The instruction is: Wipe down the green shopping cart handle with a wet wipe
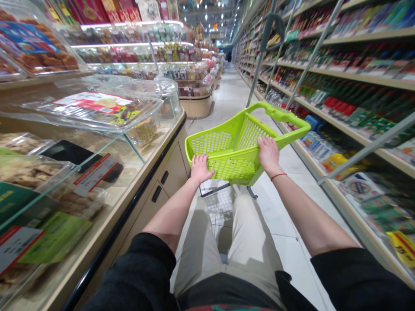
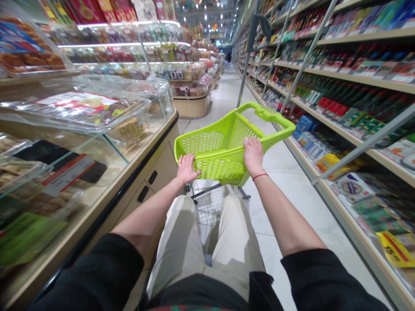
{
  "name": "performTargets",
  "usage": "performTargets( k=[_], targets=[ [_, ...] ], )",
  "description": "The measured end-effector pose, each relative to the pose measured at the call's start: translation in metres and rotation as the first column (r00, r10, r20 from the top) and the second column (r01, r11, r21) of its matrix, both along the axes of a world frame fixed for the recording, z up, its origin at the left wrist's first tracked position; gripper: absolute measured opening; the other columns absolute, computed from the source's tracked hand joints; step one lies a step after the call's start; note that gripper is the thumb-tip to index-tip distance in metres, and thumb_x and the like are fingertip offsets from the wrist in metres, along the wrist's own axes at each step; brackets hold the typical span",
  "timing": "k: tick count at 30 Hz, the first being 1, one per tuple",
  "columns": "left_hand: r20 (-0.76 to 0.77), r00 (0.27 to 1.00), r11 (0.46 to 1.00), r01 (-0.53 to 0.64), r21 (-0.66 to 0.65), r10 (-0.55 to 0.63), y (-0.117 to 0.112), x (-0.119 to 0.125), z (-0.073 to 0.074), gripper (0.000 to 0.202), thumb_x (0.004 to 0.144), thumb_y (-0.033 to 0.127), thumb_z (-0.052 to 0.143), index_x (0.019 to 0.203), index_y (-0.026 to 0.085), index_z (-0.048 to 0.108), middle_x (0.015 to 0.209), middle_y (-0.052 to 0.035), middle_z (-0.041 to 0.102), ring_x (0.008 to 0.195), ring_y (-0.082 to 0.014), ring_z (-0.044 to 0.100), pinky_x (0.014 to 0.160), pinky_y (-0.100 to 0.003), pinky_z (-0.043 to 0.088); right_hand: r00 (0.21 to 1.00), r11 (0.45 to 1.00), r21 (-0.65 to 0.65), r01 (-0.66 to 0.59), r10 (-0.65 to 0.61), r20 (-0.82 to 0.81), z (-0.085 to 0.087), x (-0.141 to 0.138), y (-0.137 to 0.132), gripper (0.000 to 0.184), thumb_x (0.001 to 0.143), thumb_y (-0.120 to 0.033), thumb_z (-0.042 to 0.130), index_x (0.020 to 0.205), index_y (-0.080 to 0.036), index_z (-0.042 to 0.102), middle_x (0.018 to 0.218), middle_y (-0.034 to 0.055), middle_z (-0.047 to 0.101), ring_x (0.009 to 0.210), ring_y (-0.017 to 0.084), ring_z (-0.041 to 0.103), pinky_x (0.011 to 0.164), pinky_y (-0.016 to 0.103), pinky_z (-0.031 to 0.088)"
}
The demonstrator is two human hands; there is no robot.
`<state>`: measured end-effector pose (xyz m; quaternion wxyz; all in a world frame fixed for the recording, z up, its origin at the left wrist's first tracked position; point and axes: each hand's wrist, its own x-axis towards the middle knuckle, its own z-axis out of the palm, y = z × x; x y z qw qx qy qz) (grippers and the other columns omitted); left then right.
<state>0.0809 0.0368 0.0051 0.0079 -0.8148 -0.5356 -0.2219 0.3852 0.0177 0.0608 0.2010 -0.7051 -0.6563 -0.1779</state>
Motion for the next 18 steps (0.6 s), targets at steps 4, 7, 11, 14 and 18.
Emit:
performTargets(
  k=[4,7,11,14,18],
  targets=[
    [0.005,1.000,1.000,-0.015,-0.004,0.015,-0.001,0.000,0.001,0.065,0.075,0.045,0.060,0.133,0.018,0.046,0.143,-0.0114,0.051,0.142,-0.0308,0.037,0.127,-0.050,0.011,0.996,0.996,-0.043,-0.083,0.084,0.003,-0.025,-0.062,0.003,0.046,0.096,-0.011,0.031,0.134,-0.010,0.058,0.141,0.0150,0.057,0.134,0.024,0.048,0.116,0.041,0.028],
    [0.004,1.000,1.000,-0.022,-0.006,0.022,-0.002,-0.003,0.001,0.063,0.075,0.045,0.060,0.131,0.019,0.047,0.143,-0.0106,0.051,0.142,-0.0304,0.037,0.127,-0.049,0.010,0.987,0.983,-0.091,-0.161,0.159,-0.027,-0.035,-0.105,0.001,0.049,0.096,-0.011,0.032,0.140,-0.009,0.053,0.147,0.0147,0.051,0.137,0.025,0.044,0.117,0.041,0.026],
    [0.021,1.000,1.000,-0.002,0.012,0.002,-0.001,-0.010,-0.001,0.060,0.075,0.044,0.060,0.129,0.019,0.048,0.142,-0.0107,0.052,0.140,-0.0301,0.038,0.127,-0.050,0.010,0.965,0.957,-0.121,-0.262,0.263,-0.008,-0.032,-0.113,-0.003,0.051,0.093,-0.009,0.035,0.141,-0.012,0.052,0.147,0.0141,0.051,0.138,0.024,0.044,0.118,0.042,0.025],
    [0.040,0.999,1.000,0.003,0.030,-0.004,0.000,-0.017,-0.003,0.058,0.075,0.042,0.059,0.128,0.019,0.048,0.140,-0.0105,0.053,0.139,-0.0302,0.039,0.126,-0.050,0.011,0.959,0.954,-0.132,-0.269,0.278,0.059,-0.022,-0.083,-0.004,0.050,0.092,-0.007,0.036,0.138,-0.012,0.055,0.145,0.0145,0.054,0.137,0.024,0.046,0.118,0.042,0.026],
    [0.053,0.999,0.999,0.008,0.031,-0.010,0.001,-0.021,-0.004,0.057,0.075,0.040,0.059,0.127,0.020,0.049,0.138,-0.0104,0.054,0.139,-0.0304,0.040,0.126,-0.051,0.010,0.981,0.985,-0.087,-0.149,0.158,0.109,-0.003,-0.031,-0.006,0.046,0.091,-0.005,0.038,0.131,-0.010,0.060,0.140,0.0160,0.058,0.135,0.023,0.048,0.119,0.040,0.025]
  ],
)
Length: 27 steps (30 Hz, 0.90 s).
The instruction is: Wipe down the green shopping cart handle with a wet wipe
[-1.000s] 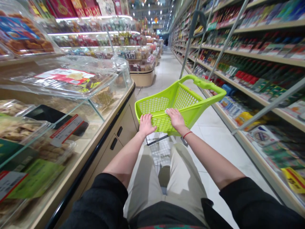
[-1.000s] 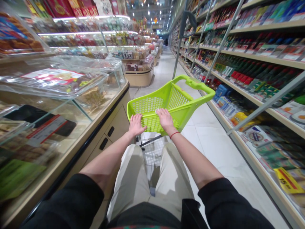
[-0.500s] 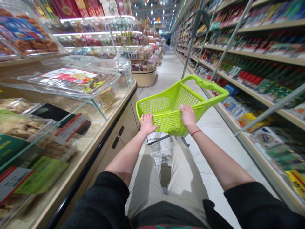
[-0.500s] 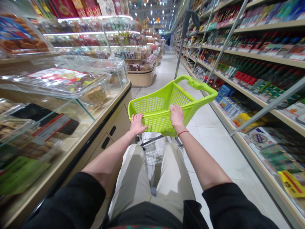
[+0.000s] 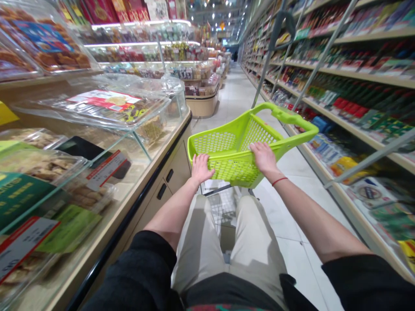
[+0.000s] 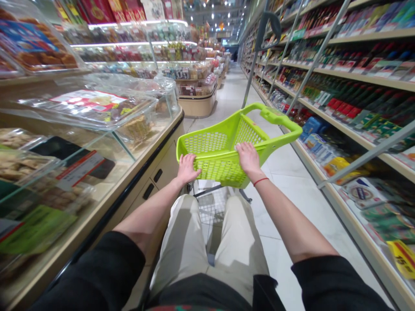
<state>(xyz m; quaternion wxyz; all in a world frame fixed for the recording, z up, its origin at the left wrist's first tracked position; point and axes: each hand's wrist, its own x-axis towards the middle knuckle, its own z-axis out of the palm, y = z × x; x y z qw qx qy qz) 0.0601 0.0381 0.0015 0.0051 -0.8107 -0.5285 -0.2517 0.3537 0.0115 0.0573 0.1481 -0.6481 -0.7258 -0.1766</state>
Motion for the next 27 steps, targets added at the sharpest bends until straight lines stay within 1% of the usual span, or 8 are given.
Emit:
performTargets(
  k=[3,7,11,15,17,19,23,27],
  targets=[
    [0.008,1.000,1.000,-0.004,-0.004,0.004,0.001,0.000,0.000,0.057,0.075,0.039,0.060,0.127,0.020,0.049,0.138,-0.0107,0.055,0.138,-0.0299,0.040,0.126,-0.051,0.010,0.998,0.997,0.037,0.065,-0.064,-0.012,0.011,0.025,-0.005,0.043,0.092,-0.007,0.041,0.130,-0.007,0.060,0.140,0.0194,0.057,0.136,0.026,0.046,0.119,0.042,0.023],
    [-0.016,0.999,0.999,-0.036,0.003,0.036,0.000,0.004,0.000,0.058,0.076,0.039,0.059,0.128,0.017,0.050,0.140,-0.0122,0.053,0.140,-0.0311,0.038,0.126,-0.051,0.008,0.992,0.991,0.057,0.118,-0.116,-0.040,0.011,0.029,-0.007,0.044,0.093,-0.006,0.037,0.131,-0.006,0.059,0.139,0.0204,0.057,0.136,0.026,0.045,0.118,0.042,0.024],
    [-0.071,0.993,0.996,-0.091,0.007,0.092,-0.004,0.019,0.004,0.075,0.076,0.044,0.060,0.141,0.013,0.041,0.153,-0.0169,0.041,0.147,-0.0364,0.026,0.124,-0.057,0.003,0.992,0.991,0.060,0.117,-0.115,-0.043,-0.003,0.009,-0.002,0.044,0.094,-0.007,0.037,0.133,-0.007,0.058,0.139,0.0189,0.057,0.134,0.024,0.047,0.117,0.040,0.026],
    [-0.133,0.988,0.997,0.077,-0.003,-0.077,-0.009,0.054,0.013,0.088,0.078,0.047,0.058,0.154,0.020,0.023,0.161,-0.0108,0.029,0.150,-0.0349,0.018,0.122,-0.060,0.000,0.993,0.991,0.098,0.095,-0.087,-0.082,-0.018,-0.024,0.003,0.044,0.096,-0.011,0.035,0.132,-0.006,0.059,0.137,0.0206,0.059,0.132,0.027,0.049,0.115,0.044,0.030],
    [-0.145,0.979,0.990,0.138,-0.031,-0.141,-0.012,0.072,0.018,0.087,0.079,0.048,0.057,0.154,0.021,0.022,0.161,-0.0101,0.031,0.150,-0.0334,0.020,0.123,-0.060,0.000,0.992,0.991,0.117,0.068,-0.055,-0.110,-0.024,-0.040,0.003,0.044,0.095,-0.012,0.036,0.133,-0.008,0.058,0.137,0.0207,0.059,0.132,0.028,0.050,0.114,0.048,0.031],
    [-0.142,0.979,0.989,0.140,-0.049,-0.146,-0.015,0.084,0.020,0.085,0.080,0.049,0.056,0.153,0.020,0.025,0.158,-0.0113,0.035,0.149,-0.0330,0.024,0.123,-0.059,-0.001,0.992,0.994,0.106,0.039,-0.026,-0.120,-0.027,-0.053,0.002,0.045,0.095,-0.012,0.037,0.135,-0.008,0.057,0.139,0.0202,0.057,0.133,0.028,0.049,0.114,0.049,0.030],
    [-0.124,0.981,0.989,0.142,-0.038,-0.146,-0.018,0.084,0.020,0.083,0.078,0.046,0.058,0.151,0.019,0.030,0.155,-0.0116,0.041,0.148,-0.0318,0.026,0.123,-0.059,-0.003,0.996,0.998,0.037,-0.042,0.045,-0.077,-0.020,-0.053,-0.003,0.045,0.095,-0.012,0.037,0.135,-0.009,0.057,0.141,0.0176,0.057,0.133,0.026,0.049,0.116,0.044,0.030],
    [-0.088,0.985,0.988,0.148,-0.037,-0.151,-0.019,0.076,0.019,0.081,0.076,0.044,0.060,0.149,0.020,0.034,0.154,-0.0104,0.042,0.147,-0.0313,0.027,0.123,-0.058,-0.003,0.999,1.000,0.017,0.016,-0.016,-0.039,0.003,-0.015,-0.006,0.042,0.095,-0.008,0.038,0.131,-0.011,0.060,0.139,0.0159,0.059,0.133,0.022,0.049,0.118,0.041,0.027]
  ],
)
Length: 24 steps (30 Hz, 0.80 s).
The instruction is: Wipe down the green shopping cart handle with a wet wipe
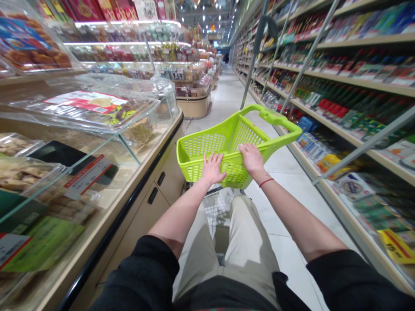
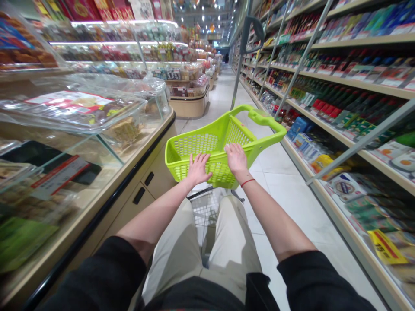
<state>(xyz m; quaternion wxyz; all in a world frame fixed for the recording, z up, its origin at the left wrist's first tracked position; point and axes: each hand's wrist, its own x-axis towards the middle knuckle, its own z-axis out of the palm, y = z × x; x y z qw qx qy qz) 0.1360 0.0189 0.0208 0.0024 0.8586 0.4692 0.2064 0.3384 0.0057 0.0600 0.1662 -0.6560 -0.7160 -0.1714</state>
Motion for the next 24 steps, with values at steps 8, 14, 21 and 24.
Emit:
performTargets(
  k=[8,14,21,24],
  targets=[
    [0.039,0.999,0.998,0.016,-0.055,-0.013,0.000,0.004,0.006,0.078,0.077,0.044,0.061,0.147,0.021,0.037,0.150,-0.0098,0.047,0.146,-0.0303,0.029,0.123,-0.058,-0.004,0.982,0.980,0.071,0.186,-0.183,-0.047,0.018,0.052,-0.005,0.042,0.098,-0.011,0.033,0.133,-0.006,0.056,0.146,0.0229,0.050,0.140,0.025,0.040,0.118,0.043,0.025],
    [0.060,0.998,0.997,0.024,-0.071,-0.019,-0.003,0.005,0.007,0.077,0.077,0.045,0.062,0.146,0.022,0.038,0.149,-0.0092,0.047,0.146,-0.0309,0.029,0.123,-0.059,-0.003,0.999,0.999,0.014,0.046,-0.046,-0.005,-0.014,-0.011,-0.004,0.044,0.097,-0.013,0.036,0.137,-0.008,0.054,0.144,0.0170,0.054,0.136,0.023,0.044,0.118,0.039,0.025],
    [0.054,0.998,0.997,-0.030,-0.070,0.034,-0.004,0.005,0.007,0.070,0.077,0.044,0.062,0.140,0.022,0.044,0.157,-0.0102,0.038,0.150,-0.0330,0.022,0.123,-0.060,0.002,0.994,0.994,-0.016,-0.104,0.104,0.023,-0.013,-0.015,-0.008,0.042,0.096,-0.015,0.037,0.134,-0.014,0.057,0.139,0.0142,0.058,0.129,0.024,0.049,0.116,0.039,0.028],
    [0.054,0.997,0.996,-0.044,-0.076,0.048,-0.004,0.007,0.007,0.068,0.077,0.045,0.062,0.138,0.023,0.045,0.160,-0.0090,0.032,0.151,-0.0351,0.018,0.122,-0.062,0.003,0.999,0.999,0.016,-0.046,0.045,0.021,-0.004,0.018,-0.008,0.041,0.096,-0.015,0.038,0.132,-0.015,0.059,0.140,0.0139,0.058,0.132,0.024,0.048,0.115,0.042,0.030]
  ],
)
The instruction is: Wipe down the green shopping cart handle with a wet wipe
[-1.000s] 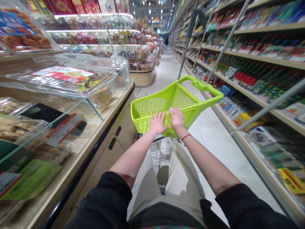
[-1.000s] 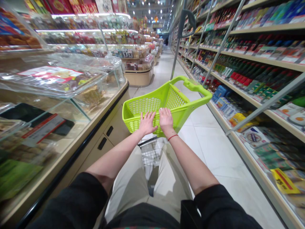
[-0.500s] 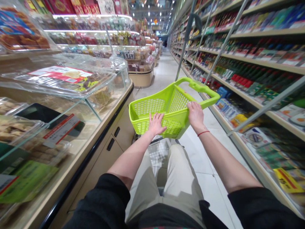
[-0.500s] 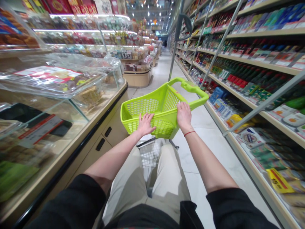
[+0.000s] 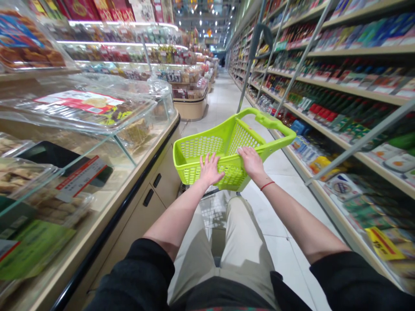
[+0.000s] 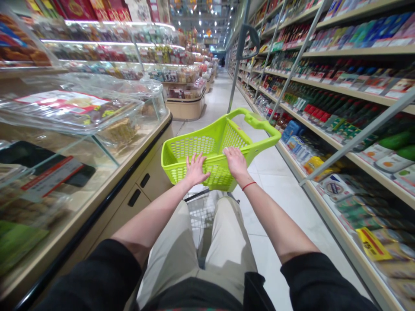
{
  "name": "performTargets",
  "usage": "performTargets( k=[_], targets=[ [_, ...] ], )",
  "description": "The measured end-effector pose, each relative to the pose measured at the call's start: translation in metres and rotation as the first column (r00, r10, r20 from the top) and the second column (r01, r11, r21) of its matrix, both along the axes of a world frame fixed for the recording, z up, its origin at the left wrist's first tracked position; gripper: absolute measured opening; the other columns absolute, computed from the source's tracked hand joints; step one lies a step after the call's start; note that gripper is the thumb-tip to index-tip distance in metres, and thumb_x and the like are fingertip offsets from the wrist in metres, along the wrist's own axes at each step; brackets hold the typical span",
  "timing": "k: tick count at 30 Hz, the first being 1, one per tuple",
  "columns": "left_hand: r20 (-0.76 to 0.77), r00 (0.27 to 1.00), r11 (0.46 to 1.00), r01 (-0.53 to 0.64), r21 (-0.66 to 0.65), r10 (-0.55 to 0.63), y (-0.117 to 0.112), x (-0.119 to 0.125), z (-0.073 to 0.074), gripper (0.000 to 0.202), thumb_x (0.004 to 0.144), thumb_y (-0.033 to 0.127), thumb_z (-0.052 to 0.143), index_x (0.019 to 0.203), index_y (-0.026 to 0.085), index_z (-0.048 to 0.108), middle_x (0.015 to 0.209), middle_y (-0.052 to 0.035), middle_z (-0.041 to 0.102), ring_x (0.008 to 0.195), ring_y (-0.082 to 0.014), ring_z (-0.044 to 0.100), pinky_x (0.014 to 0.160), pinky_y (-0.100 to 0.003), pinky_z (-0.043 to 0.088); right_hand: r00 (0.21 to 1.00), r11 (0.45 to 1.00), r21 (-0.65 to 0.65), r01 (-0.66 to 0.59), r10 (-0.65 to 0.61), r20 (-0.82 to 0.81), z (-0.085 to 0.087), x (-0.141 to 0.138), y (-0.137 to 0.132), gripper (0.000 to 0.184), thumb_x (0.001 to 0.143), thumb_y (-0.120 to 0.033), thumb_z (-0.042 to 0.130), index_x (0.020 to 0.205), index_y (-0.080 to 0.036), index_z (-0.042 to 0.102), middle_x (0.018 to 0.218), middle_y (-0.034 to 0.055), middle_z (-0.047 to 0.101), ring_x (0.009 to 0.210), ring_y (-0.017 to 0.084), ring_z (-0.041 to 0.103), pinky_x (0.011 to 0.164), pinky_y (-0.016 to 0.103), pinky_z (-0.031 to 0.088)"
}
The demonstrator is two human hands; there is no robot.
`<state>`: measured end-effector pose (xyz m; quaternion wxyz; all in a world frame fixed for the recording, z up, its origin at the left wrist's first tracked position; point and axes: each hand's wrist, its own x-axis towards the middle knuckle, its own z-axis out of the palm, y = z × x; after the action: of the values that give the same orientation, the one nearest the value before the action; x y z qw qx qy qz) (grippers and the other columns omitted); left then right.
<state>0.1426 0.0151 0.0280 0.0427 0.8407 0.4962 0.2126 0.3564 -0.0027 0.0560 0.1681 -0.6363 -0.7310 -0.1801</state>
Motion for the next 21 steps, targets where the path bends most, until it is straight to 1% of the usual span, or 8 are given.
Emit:
performTargets(
  k=[3,5,7,10,13,16,19,21],
  targets=[
    [0.013,1.000,1.000,0.001,-0.003,-0.001,0.000,0.002,-0.001,0.065,0.078,0.046,0.061,0.137,0.023,0.046,0.161,-0.0072,0.032,0.151,-0.0359,0.016,0.122,-0.064,0.003,0.996,0.995,0.058,0.083,-0.083,-0.016,0.011,0.032,-0.002,0.040,0.095,-0.013,0.037,0.127,-0.015,0.061,0.143,0.0150,0.055,0.136,0.024,0.045,0.116,0.044,0.030],
    [0.017,1.000,1.000,-0.006,0.007,0.006,0.000,0.003,-0.001,0.064,0.078,0.046,0.061,0.136,0.023,0.046,0.160,-0.0071,0.033,0.151,-0.0356,0.017,0.122,-0.064,0.003,0.993,0.988,0.096,0.120,-0.118,-0.027,0.018,0.047,-0.004,0.040,0.095,-0.011,0.037,0.125,-0.013,0.062,0.148,0.0187,0.049,0.140,0.024,0.040,0.117,0.045,0.028],
    [0.005,1.000,1.000,-0.002,0.022,0.002,0.000,0.004,-0.001,0.065,0.077,0.046,0.061,0.135,0.021,0.046,0.160,-0.0082,0.034,0.151,-0.0353,0.018,0.123,-0.061,0.003,0.991,0.984,0.114,0.136,-0.133,-0.034,0.021,0.053,-0.005,0.040,0.094,-0.009,0.036,0.123,-0.010,0.062,0.151,0.0219,0.043,0.143,0.026,0.037,0.118,0.047,0.026],
    [-0.020,0.999,0.998,0.034,0.044,-0.033,0.001,0.005,-0.001,0.066,0.077,0.046,0.060,0.134,0.016,0.047,0.158,-0.0111,0.036,0.151,-0.0343,0.018,0.125,-0.055,0.005,0.992,0.986,0.108,0.127,-0.124,-0.039,0.019,0.054,-0.005,0.042,0.092,-0.005,0.033,0.122,-0.007,0.063,0.148,0.0215,0.048,0.141,0.026,0.040,0.119,0.045,0.024],
    [-0.025,0.998,0.997,0.059,0.047,-0.058,0.001,0.005,-0.001,0.066,0.079,0.045,0.058,0.136,0.014,0.046,0.151,-0.0121,0.046,0.149,-0.0305,0.024,0.126,-0.050,0.007,0.993,0.988,0.106,0.110,-0.105,-0.049,0.012,0.047,-0.003,0.045,0.090,-0.003,0.033,0.124,-0.006,0.062,0.143,0.0194,0.055,0.138,0.024,0.043,0.120,0.041,0.023],
    [-0.024,0.997,0.996,0.077,0.052,-0.076,0.001,0.003,-0.002,0.065,0.080,0.044,0.057,0.137,0.016,0.046,0.141,-0.0110,0.056,0.147,-0.0275,0.029,0.126,-0.047,0.008,0.995,0.990,0.106,0.092,-0.086,-0.051,0.001,0.030,-0.001,0.048,0.089,-0.002,0.034,0.130,-0.007,0.059,0.141,0.0174,0.056,0.136,0.022,0.044,0.120,0.040,0.024],
    [-0.016,0.996,0.995,0.091,0.051,-0.090,0.003,0.002,-0.003,0.067,0.080,0.042,0.055,0.141,0.018,0.043,0.141,-0.0089,0.056,0.147,-0.0266,0.030,0.126,-0.047,0.010,0.999,0.995,0.088,0.041,-0.038,-0.036,-0.015,0.001,0.000,0.049,0.089,-0.004,0.036,0.132,-0.009,0.059,0.141,0.0164,0.057,0.136,0.022,0.046,0.118,0.042,0.028],
    [-0.016,0.996,0.994,0.094,0.049,-0.093,0.003,0.001,-0.004,0.066,0.081,0.041,0.054,0.142,0.020,0.043,0.142,-0.0074,0.056,0.146,-0.0258,0.031,0.126,-0.046,0.011,1.000,0.997,0.074,-0.012,0.014,-0.021,-0.024,-0.019,0.000,0.047,0.091,-0.007,0.038,0.133,-0.009,0.059,0.142,0.0171,0.055,0.136,0.024,0.045,0.118,0.043,0.028]
  ],
)
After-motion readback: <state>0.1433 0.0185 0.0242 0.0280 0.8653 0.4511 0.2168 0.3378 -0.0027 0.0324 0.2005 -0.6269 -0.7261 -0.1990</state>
